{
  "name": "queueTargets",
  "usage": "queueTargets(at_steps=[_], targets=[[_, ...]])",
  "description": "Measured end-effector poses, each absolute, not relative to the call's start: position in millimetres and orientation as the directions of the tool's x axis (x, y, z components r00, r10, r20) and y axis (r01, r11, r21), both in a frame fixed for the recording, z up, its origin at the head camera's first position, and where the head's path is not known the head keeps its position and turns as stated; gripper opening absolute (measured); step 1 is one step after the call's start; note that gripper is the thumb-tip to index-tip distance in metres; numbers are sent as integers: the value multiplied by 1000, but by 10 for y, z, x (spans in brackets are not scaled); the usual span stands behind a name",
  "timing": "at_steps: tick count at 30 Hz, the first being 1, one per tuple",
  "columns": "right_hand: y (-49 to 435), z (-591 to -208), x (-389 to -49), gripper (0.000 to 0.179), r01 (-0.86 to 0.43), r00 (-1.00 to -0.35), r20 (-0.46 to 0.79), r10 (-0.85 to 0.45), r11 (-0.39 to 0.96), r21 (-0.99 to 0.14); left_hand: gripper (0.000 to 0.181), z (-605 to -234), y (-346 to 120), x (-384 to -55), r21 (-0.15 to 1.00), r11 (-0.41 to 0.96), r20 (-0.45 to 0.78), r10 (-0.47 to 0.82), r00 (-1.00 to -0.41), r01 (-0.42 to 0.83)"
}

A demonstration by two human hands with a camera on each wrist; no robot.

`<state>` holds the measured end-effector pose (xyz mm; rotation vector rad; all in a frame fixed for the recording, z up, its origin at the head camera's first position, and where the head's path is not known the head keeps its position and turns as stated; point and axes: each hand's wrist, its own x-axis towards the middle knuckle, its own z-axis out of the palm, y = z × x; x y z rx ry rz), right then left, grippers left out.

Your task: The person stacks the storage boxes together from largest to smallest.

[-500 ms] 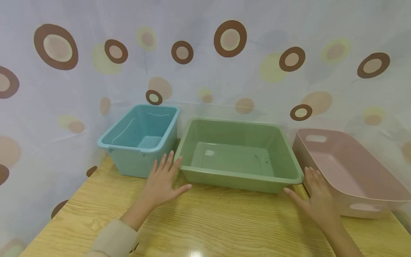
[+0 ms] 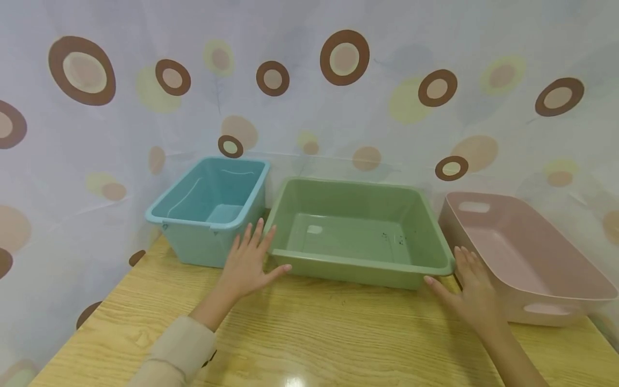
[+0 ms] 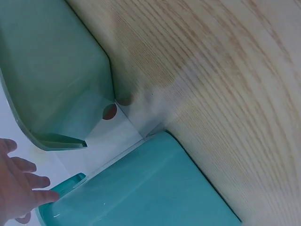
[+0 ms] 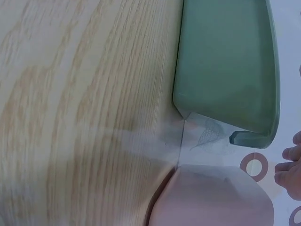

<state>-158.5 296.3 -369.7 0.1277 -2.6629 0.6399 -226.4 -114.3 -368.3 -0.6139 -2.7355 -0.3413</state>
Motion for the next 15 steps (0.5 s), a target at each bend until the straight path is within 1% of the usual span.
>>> queueTargets(at_steps=[10, 15], targets=[[2999, -3691, -1647, 86, -197, -900, 436, 4, 889, -414, 86, -3660, -1081, -2385, 237, 879, 346, 321, -882, 413], [2977, -3689, -1683, 86, -194, -908, 420, 1, 886, -421, 85, -3635, -1029, -2448, 265, 876, 324, 312, -893, 402]])
